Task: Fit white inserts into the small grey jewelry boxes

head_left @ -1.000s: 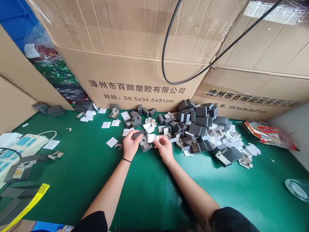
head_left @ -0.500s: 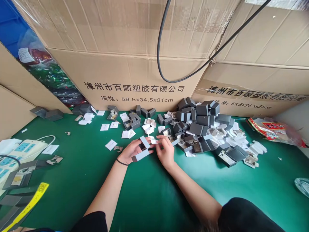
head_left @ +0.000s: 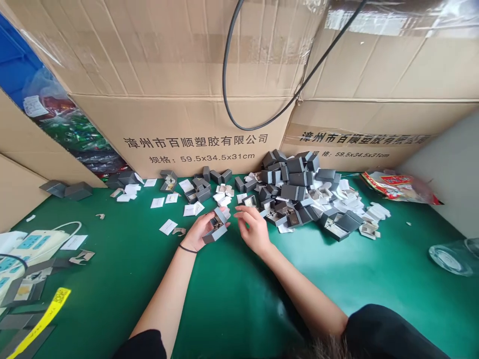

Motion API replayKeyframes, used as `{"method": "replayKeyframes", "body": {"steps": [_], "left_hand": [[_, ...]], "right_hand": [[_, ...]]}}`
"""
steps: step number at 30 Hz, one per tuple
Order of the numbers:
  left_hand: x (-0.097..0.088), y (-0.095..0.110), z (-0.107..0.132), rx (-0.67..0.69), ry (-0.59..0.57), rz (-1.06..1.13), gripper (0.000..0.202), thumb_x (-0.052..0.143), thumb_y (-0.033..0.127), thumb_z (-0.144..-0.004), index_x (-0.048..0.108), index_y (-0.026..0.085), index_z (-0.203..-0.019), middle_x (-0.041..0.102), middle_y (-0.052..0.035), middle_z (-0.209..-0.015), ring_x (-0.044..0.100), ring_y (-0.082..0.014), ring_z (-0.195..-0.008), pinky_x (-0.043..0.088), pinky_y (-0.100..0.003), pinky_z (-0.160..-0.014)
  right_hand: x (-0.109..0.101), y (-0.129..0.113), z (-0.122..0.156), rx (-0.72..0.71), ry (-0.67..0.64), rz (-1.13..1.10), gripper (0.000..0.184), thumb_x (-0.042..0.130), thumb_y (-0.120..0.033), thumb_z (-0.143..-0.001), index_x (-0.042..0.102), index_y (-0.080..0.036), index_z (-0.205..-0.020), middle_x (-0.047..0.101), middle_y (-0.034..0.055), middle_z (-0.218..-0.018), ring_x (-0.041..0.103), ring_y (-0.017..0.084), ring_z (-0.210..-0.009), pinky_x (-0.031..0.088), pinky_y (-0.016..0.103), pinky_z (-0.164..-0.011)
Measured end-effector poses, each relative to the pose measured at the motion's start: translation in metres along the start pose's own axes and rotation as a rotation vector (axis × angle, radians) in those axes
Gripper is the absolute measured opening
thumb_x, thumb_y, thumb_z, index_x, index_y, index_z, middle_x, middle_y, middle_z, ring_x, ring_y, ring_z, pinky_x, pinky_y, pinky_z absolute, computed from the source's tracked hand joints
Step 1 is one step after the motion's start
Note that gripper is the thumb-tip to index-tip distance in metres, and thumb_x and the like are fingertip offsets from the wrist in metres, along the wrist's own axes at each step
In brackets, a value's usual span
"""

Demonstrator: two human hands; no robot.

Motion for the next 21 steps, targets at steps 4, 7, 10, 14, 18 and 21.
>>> {"method": "replayKeyframes", "body": {"steps": [4, 7, 10, 14, 18, 21], "left_hand": [[0.004, 0.000, 0.004, -0.027, -0.077, 0.051, 0.030, 0.058, 0.035, -0.082, 0.070, 0.018, -0.103, 0.063, -0.0090, -0.124, 0.052, -0.0285, -0.123, 0.045, -0.048, -0.102], [0.021, -0.010, 0.008, -0.098, -0.217, 0.085, 0.031, 0.059, 0.033, -0.083, 0.069, 0.015, -0.107, 0.064, -0.0109, -0.123, 0.049, -0.0304, -0.126, 0.038, -0.052, -0.106], [0.060, -0.026, 0.009, -0.170, -0.350, 0.164, 0.032, 0.054, 0.034, -0.087, 0.069, 0.016, -0.109, 0.064, -0.0108, -0.122, 0.051, -0.0307, -0.122, 0.037, -0.055, -0.104], [0.146, -0.054, 0.001, -0.311, -0.510, 0.189, 0.031, 0.051, 0.031, -0.090, 0.070, 0.013, -0.106, 0.067, -0.0125, -0.115, 0.061, -0.0265, -0.107, 0.042, -0.049, -0.100], [0.237, -0.094, -0.015, -0.442, -0.624, 0.163, 0.028, 0.053, 0.024, -0.087, 0.070, 0.007, -0.101, 0.069, -0.0144, -0.102, 0.065, -0.0217, -0.092, 0.047, -0.039, -0.090], [0.291, -0.135, -0.022, -0.534, -0.655, 0.125, 0.020, 0.058, 0.021, -0.082, 0.070, 0.006, -0.089, 0.069, -0.0112, -0.083, 0.064, -0.0165, -0.077, 0.047, -0.031, -0.081]], "right_hand": [[-0.086, 0.016, 0.009, -0.074, 0.172, 0.101, 0.024, 0.048, -0.014, -0.083, 0.066, -0.028, -0.092, 0.068, 0.0051, -0.105, 0.064, 0.020, -0.096, 0.051, 0.037, -0.085], [-0.179, 0.072, 0.034, -0.016, 0.480, 0.349, 0.017, 0.052, -0.016, -0.079, 0.066, -0.023, -0.083, 0.070, 0.0057, -0.091, 0.064, 0.022, -0.089, 0.050, 0.041, -0.083], [-0.266, 0.157, 0.071, 0.287, 0.745, 0.639, 0.019, 0.046, -0.021, -0.078, 0.065, -0.019, -0.080, 0.069, 0.0090, -0.091, 0.062, 0.025, -0.094, 0.044, 0.046, -0.091], [-0.328, 0.252, 0.103, 0.660, 0.738, 0.710, 0.032, 0.043, -0.027, -0.076, 0.066, -0.012, -0.092, 0.067, 0.0181, -0.102, 0.058, 0.032, -0.106, 0.038, 0.052, -0.096], [-0.326, 0.286, 0.093, 0.772, 0.595, 0.528, 0.044, 0.042, -0.037, -0.080, 0.066, -0.010, -0.104, 0.066, 0.0185, -0.111, 0.059, 0.030, -0.108, 0.041, 0.046, -0.096], [-0.314, 0.293, 0.075, 0.770, 0.582, 0.300, 0.050, 0.039, -0.050, -0.083, 0.069, -0.015, -0.103, 0.072, 0.0129, -0.098, 0.065, 0.025, -0.093, 0.048, 0.039, -0.085]]}}
Point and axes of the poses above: each hand's wrist, its own z-axis away from the middle knuckle, its own x-axis out of the palm, y = z × x, the point moved 4 cm from there along -z, towards the middle knuckle
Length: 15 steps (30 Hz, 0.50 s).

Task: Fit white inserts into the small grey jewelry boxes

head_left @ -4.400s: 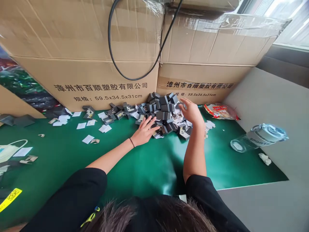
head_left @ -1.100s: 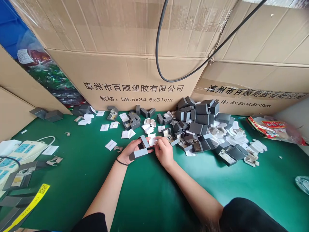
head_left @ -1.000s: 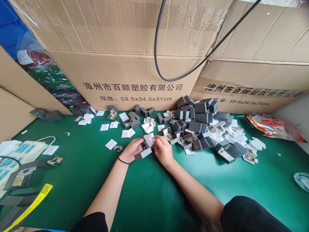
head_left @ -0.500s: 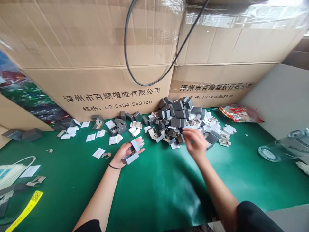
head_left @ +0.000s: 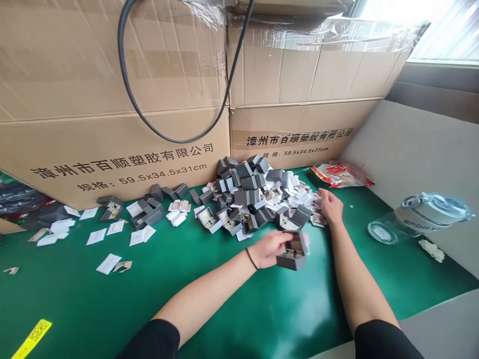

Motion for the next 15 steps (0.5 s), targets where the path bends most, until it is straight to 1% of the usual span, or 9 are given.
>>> {"method": "replayKeyframes", "body": {"steps": [2, 3, 4, 5, 6, 8, 10, 12, 15], "left_hand": [[0.010, -0.022, -0.029, -0.087, 0.082, 0.016, 0.011, 0.064, 0.017, -0.076, 0.068, 0.008, -0.078, 0.066, -0.0068, -0.072, 0.060, -0.0136, -0.067, 0.046, -0.029, -0.073], [0.013, -0.030, -0.041, -0.104, 0.137, 0.026, 0.006, 0.066, 0.015, -0.074, 0.066, 0.009, -0.073, 0.064, -0.0045, -0.067, 0.058, -0.0119, -0.063, 0.045, -0.028, -0.069], [0.017, -0.036, -0.051, -0.100, 0.162, 0.034, 0.003, 0.066, 0.013, -0.073, 0.066, 0.010, -0.073, 0.063, -0.0030, -0.067, 0.057, -0.0105, -0.062, 0.044, -0.026, -0.068], [0.019, -0.040, -0.060, -0.095, 0.180, 0.040, 0.002, 0.066, 0.012, -0.073, 0.065, 0.010, -0.073, 0.063, -0.0026, -0.069, 0.056, -0.0097, -0.062, 0.043, -0.025, -0.067], [0.021, -0.042, -0.068, -0.080, 0.196, 0.048, 0.001, 0.065, 0.012, -0.074, 0.065, 0.011, -0.073, 0.064, -0.0025, -0.071, 0.056, -0.0092, -0.063, 0.042, -0.024, -0.067], [0.021, -0.042, -0.079, -0.049, 0.215, 0.063, 0.002, 0.063, 0.013, -0.077, 0.065, 0.012, -0.075, 0.065, -0.0033, -0.075, 0.057, -0.0093, -0.066, 0.042, -0.023, -0.068], [0.018, -0.040, -0.085, -0.021, 0.214, 0.078, 0.006, 0.060, 0.014, -0.079, 0.066, 0.012, -0.080, 0.067, -0.0051, -0.079, 0.060, -0.0110, -0.072, 0.043, -0.024, -0.071], [0.015, -0.039, -0.087, 0.001, 0.188, 0.084, 0.010, 0.059, 0.017, -0.081, 0.067, 0.012, -0.086, 0.069, -0.0078, -0.085, 0.063, -0.0141, -0.081, 0.044, -0.025, -0.074], [0.012, -0.039, -0.085, 0.031, 0.155, 0.091, 0.017, 0.062, 0.023, -0.080, 0.068, 0.012, -0.092, 0.070, -0.0109, -0.097, 0.064, -0.0188, -0.094, 0.045, -0.029, -0.083]], "right_hand": [[0.006, -0.001, -0.012, 0.034, 0.074, -0.175, 0.055, 0.039, -0.055, -0.082, 0.068, -0.014, -0.103, 0.072, 0.0126, -0.095, 0.067, 0.022, -0.079, 0.050, 0.036, -0.075], [0.008, 0.000, -0.020, 0.060, 0.113, -0.263, 0.057, 0.039, -0.057, -0.082, 0.068, -0.013, -0.102, 0.072, 0.0132, -0.093, 0.067, 0.021, -0.073, 0.051, 0.035, -0.071], [0.012, 0.003, -0.029, 0.086, 0.129, -0.342, 0.058, 0.040, -0.058, -0.081, 0.068, -0.011, -0.101, 0.073, 0.0136, -0.090, 0.067, 0.020, -0.071, 0.051, 0.035, -0.069], [0.017, 0.005, -0.039, 0.098, 0.116, -0.400, 0.059, 0.041, -0.059, -0.080, 0.068, -0.011, -0.100, 0.073, 0.0137, -0.088, 0.067, 0.021, -0.072, 0.052, 0.035, -0.069], [0.023, 0.006, -0.049, 0.093, 0.078, -0.432, 0.058, 0.043, -0.059, -0.079, 0.069, -0.011, -0.099, 0.073, 0.0134, -0.086, 0.068, 0.021, -0.077, 0.052, 0.036, -0.073], [0.037, 0.002, -0.064, 0.024, -0.064, -0.423, 0.056, 0.046, -0.057, -0.079, 0.068, -0.013, -0.104, 0.074, 0.0127, -0.089, 0.067, 0.023, -0.093, 0.050, 0.039, -0.086], [0.054, -0.006, -0.072, -0.074, -0.231, -0.347, 0.054, 0.049, -0.054, -0.080, 0.064, -0.016, -0.115, 0.072, 0.0120, -0.104, 0.062, 0.024, -0.109, 0.043, 0.043, -0.099], [0.068, -0.014, -0.073, -0.144, -0.363, -0.228, 0.055, 0.053, -0.052, -0.079, 0.059, -0.022, -0.125, 0.063, 0.0094, -0.124, 0.055, 0.026, -0.120, 0.036, 0.046, -0.107], [0.084, -0.021, -0.073, -0.172, -0.460, -0.094, 0.061, 0.059, -0.052, -0.076, 0.052, -0.028, -0.132, 0.049, 0.0046, -0.140, 0.046, 0.029, -0.129, 0.031, 0.048, -0.111]]}}
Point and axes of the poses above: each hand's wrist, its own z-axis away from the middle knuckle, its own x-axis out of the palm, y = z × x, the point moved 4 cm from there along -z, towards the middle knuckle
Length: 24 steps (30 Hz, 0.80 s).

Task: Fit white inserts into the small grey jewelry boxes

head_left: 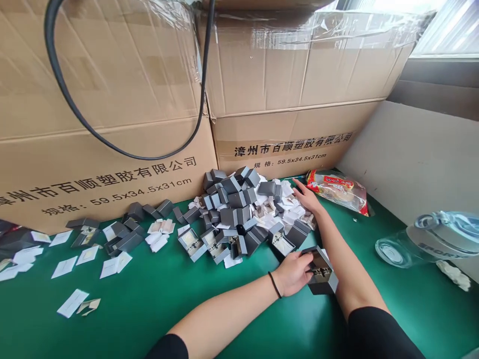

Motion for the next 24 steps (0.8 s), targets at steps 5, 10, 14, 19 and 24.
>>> {"method": "replayKeyframes", "body": {"steps": [5, 10, 14, 19, 24], "left_hand": [[0.001, 0.001, 0.000, 0.045, -0.054, 0.013, 0.030, 0.068, 0.032, -0.076, 0.068, 0.010, -0.097, 0.069, -0.0137, -0.103, 0.062, -0.0232, -0.102, 0.044, -0.033, -0.088], [-0.003, -0.004, -0.005, 0.121, -0.024, 0.096, 0.040, 0.071, 0.039, -0.071, 0.066, 0.012, -0.101, 0.068, -0.0116, -0.104, 0.062, -0.0222, -0.100, 0.045, -0.031, -0.084], [-0.010, -0.005, -0.004, 0.173, 0.097, 0.113, 0.043, 0.069, 0.039, -0.074, 0.064, 0.017, -0.111, 0.067, -0.0079, -0.107, 0.061, -0.0176, -0.094, 0.046, -0.025, -0.075], [-0.019, 0.010, 0.024, 0.218, 0.168, 0.001, 0.042, 0.064, 0.034, -0.080, 0.061, 0.021, -0.120, 0.065, -0.0050, -0.113, 0.059, -0.0130, -0.095, 0.043, -0.019, -0.073], [-0.041, 0.029, 0.077, 0.219, 0.180, -0.142, 0.041, 0.062, 0.031, -0.082, 0.062, 0.023, -0.121, 0.067, -0.0020, -0.099, 0.057, -0.0091, -0.083, 0.038, -0.016, -0.066]], "right_hand": [[0.018, -0.007, -0.017, -0.043, -0.058, -0.193, 0.062, 0.045, -0.060, -0.083, 0.053, -0.021, -0.131, 0.051, 0.0070, -0.139, 0.048, 0.024, -0.128, 0.034, 0.040, -0.110], [0.040, -0.019, -0.031, -0.028, -0.130, -0.179, 0.062, 0.047, -0.063, -0.081, 0.059, -0.021, -0.125, 0.055, 0.0076, -0.134, 0.048, 0.026, -0.127, 0.031, 0.043, -0.111], [0.058, -0.042, -0.024, -0.006, -0.240, -0.272, 0.059, 0.049, -0.060, -0.080, 0.056, -0.025, -0.128, 0.055, 0.0042, -0.135, 0.048, 0.025, -0.126, 0.035, 0.040, -0.108], [0.091, -0.077, -0.009, 0.011, -0.273, -0.420, 0.058, 0.059, -0.054, -0.075, 0.057, -0.026, -0.126, 0.055, 0.0027, -0.134, 0.050, 0.024, -0.123, 0.038, 0.038, -0.104], [0.150, -0.116, 0.018, -0.005, -0.349, -0.541, 0.059, 0.058, -0.056, -0.075, 0.057, -0.025, -0.125, 0.067, 0.0033, -0.116, 0.059, 0.021, -0.107, 0.045, 0.034, -0.093]]}}
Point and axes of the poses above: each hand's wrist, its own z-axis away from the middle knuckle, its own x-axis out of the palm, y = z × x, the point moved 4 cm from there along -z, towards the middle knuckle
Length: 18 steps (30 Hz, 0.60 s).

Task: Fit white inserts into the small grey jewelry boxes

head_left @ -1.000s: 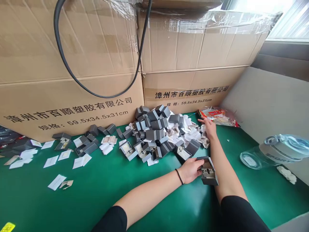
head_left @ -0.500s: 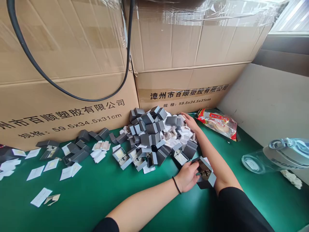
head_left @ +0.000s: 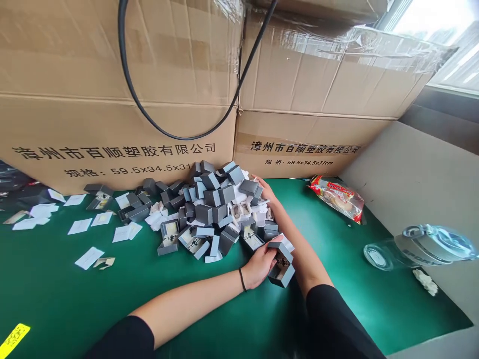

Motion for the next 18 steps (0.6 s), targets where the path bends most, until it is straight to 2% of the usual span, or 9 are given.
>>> {"method": "replayKeyframes", "body": {"steps": [4, 6, 8, 11, 13, 15, 18], "left_hand": [[-0.042, 0.018, 0.039, 0.003, 0.015, -0.073, 0.048, 0.063, 0.041, -0.080, 0.061, 0.020, -0.123, 0.058, 0.0020, -0.068, 0.040, -0.0052, -0.053, 0.030, -0.018, -0.050], [-0.067, 0.027, 0.060, 0.008, 0.034, -0.125, 0.052, 0.066, 0.043, -0.077, 0.062, 0.018, -0.121, 0.048, 0.0055, -0.056, 0.029, -0.0045, -0.047, 0.024, -0.018, -0.046], [-0.093, 0.040, 0.083, 0.036, 0.044, -0.184, 0.049, 0.069, 0.040, -0.075, 0.065, 0.015, -0.117, 0.046, 0.0056, -0.052, 0.030, -0.0049, -0.047, 0.024, -0.018, -0.045], [-0.133, 0.060, 0.122, 0.056, 0.027, -0.195, 0.041, 0.067, 0.033, -0.077, 0.067, 0.014, -0.113, 0.055, 0.0020, -0.055, 0.047, -0.0083, -0.055, 0.039, -0.019, -0.055], [-0.159, 0.072, 0.150, 0.050, 0.009, -0.183, 0.037, 0.065, 0.029, -0.079, 0.067, 0.015, -0.113, 0.062, -0.0013, -0.061, 0.057, -0.0138, -0.067, 0.046, -0.025, -0.066], [-0.183, 0.083, 0.176, 0.018, -0.002, -0.182, 0.036, 0.064, 0.028, -0.079, 0.067, 0.016, -0.114, 0.069, -0.0051, -0.074, 0.064, -0.0198, -0.081, 0.049, -0.030, -0.076], [-0.215, 0.097, 0.208, -0.043, 0.005, -0.188, 0.040, 0.067, 0.023, -0.076, 0.066, 0.016, -0.115, 0.071, -0.0117, -0.100, 0.065, -0.0253, -0.099, 0.048, -0.035, -0.087]], "right_hand": [[0.065, -0.006, 0.009, -0.041, 0.095, 0.088, 0.051, 0.054, -0.053, -0.076, 0.062, -0.021, -0.115, 0.067, 0.0040, -0.115, 0.059, 0.020, -0.104, 0.046, 0.031, -0.091], [0.098, -0.008, 0.013, -0.046, 0.126, 0.106, 0.047, 0.052, -0.050, -0.077, 0.063, -0.021, -0.112, 0.065, 0.0041, -0.119, 0.058, 0.021, -0.106, 0.044, 0.031, -0.093], [0.131, -0.010, 0.018, -0.041, 0.136, 0.116, 0.044, 0.048, -0.046, -0.078, 0.063, -0.020, -0.111, 0.065, 0.0041, -0.119, 0.058, 0.021, -0.106, 0.044, 0.031, -0.092], [0.178, -0.012, 0.025, -0.024, 0.158, 0.148, 0.042, 0.045, -0.043, -0.079, 0.062, -0.021, -0.110, 0.066, 0.0040, -0.115, 0.058, 0.023, -0.103, 0.044, 0.033, -0.090], [0.207, -0.013, 0.031, -0.004, 0.172, 0.177, 0.041, 0.045, -0.042, -0.079, 0.061, -0.022, -0.110, 0.067, 0.0036, -0.113, 0.058, 0.024, -0.103, 0.043, 0.033, -0.090], [0.231, -0.015, 0.037, 0.028, 0.193, 0.212, 0.039, 0.044, -0.041, -0.079, 0.060, -0.024, -0.110, 0.067, 0.0034, -0.112, 0.057, 0.025, -0.104, 0.042, 0.035, -0.091], [0.261, -0.018, 0.046, 0.082, 0.228, 0.263, 0.038, 0.044, -0.035, -0.079, 0.056, -0.025, -0.113, 0.065, 0.0048, -0.114, 0.055, 0.027, -0.107, 0.039, 0.038, -0.094]]}}
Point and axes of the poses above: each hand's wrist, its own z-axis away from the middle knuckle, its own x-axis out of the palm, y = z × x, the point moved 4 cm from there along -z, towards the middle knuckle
